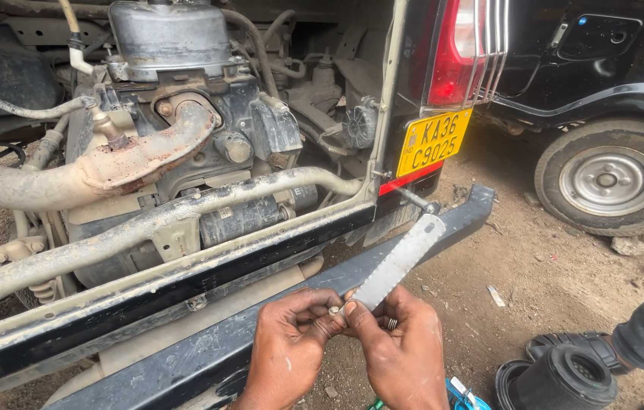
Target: Repairing and maintaining a small vehicle engine using hand tools.
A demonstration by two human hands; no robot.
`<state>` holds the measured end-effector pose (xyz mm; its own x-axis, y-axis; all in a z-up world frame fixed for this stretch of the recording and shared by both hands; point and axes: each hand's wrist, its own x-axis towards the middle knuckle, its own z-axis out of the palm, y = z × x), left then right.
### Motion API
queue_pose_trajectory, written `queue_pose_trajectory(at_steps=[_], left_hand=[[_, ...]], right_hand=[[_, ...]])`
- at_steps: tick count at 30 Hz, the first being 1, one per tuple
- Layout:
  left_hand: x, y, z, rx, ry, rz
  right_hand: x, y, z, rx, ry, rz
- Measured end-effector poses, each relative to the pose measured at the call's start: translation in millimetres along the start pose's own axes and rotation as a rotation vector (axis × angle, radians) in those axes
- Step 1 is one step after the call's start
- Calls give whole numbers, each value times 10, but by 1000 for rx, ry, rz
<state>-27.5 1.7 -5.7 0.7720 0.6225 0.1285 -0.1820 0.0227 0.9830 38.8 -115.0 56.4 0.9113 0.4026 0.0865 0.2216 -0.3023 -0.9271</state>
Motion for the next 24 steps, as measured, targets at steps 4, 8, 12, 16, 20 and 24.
queue_pose_trajectory(at_steps=[4,8,12,16,20,24], left_hand=[[-5,-15,1,30,-4,-17],[-1,7,-10,16,-4,-17],[5,-57,-13,-29,-2,-16],[8,-102,-14,-17,-15,1],[-8,-5,4,-52,20,-47],[14,-89,-18,-56,-3,25]], right_hand=[[6,46,20,134,15,6],[32,36,-13,167,-27,13],[79,172,-28,92,-58,-33],[16,5,-11,60,-7,-14],[47,54,-19,201,-17,48],[106,133,-3,340,-71,54]])
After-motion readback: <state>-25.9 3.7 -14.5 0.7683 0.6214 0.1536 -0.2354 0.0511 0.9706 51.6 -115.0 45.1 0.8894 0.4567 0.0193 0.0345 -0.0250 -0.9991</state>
